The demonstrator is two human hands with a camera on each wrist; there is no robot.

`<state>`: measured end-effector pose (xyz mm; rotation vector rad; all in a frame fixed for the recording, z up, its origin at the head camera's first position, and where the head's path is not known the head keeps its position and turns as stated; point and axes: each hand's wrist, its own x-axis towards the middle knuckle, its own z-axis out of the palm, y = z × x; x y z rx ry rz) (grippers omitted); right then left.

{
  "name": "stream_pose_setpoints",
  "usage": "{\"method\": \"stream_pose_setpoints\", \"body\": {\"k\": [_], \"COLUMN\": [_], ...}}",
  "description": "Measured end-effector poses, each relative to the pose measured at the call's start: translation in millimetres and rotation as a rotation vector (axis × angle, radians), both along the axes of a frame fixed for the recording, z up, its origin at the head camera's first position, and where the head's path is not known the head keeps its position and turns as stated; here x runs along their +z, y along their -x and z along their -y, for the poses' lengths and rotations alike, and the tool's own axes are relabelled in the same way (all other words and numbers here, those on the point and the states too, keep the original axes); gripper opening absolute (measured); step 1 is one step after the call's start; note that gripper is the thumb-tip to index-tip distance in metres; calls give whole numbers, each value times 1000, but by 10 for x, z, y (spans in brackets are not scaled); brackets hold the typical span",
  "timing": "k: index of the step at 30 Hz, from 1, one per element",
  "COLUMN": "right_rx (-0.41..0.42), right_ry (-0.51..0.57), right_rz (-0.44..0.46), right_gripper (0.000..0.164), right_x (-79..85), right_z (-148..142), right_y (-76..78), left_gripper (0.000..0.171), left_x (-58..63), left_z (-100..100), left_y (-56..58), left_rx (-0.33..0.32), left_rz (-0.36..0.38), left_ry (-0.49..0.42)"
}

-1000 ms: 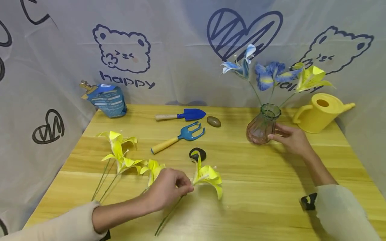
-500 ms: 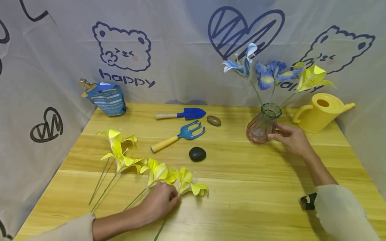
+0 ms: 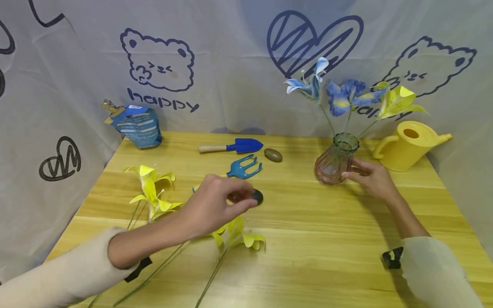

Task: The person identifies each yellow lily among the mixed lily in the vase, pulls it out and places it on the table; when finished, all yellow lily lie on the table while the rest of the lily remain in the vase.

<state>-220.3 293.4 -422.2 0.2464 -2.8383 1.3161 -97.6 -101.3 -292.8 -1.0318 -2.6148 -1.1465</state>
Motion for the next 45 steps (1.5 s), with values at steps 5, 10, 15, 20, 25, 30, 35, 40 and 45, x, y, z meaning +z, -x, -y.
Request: {"method": "stream_pose_setpoints", "body": {"k": [5, 10, 15, 20, 25, 30, 35, 40, 45], "right_rx": [13, 17, -5, 19, 34, 47, 45, 42, 9], "right_ry": [38, 31, -5, -6, 18, 64, 50, 37, 25], "right_rz": [-18, -31, 15, -4, -24, -29, -38, -34, -8], "right_gripper": [59, 58, 62, 60, 56, 52, 52, 52, 53], "right_x": [-80, -65, -11, 13, 19, 4, 23, 47, 27], "right_z": [-36, -11, 23, 35, 36, 51, 64, 61, 20], "right_y": [22, 20, 7, -3, -9, -3, -8, -20, -17], "left_gripper": [16, 24, 32, 30, 19, 12, 20, 17, 14], "left_x": [328, 413, 217, 37, -77, -190, -228, -239, -141], "left_z": [-474, -1073, -1563, -1928, -2267, -2463, -2507, -2478, -2412], "left_y": [426, 911, 1303, 1431, 1446, 1470, 1523, 1537, 1472], "left_rx": [-84, -45, 109, 211, 344, 470, 498, 447, 305], "left_rz": [19, 208, 256, 239, 188, 117, 111, 86, -47], "left_ry": [-85, -67, -102, -158, -84, 108, 190, 164, 8]}}
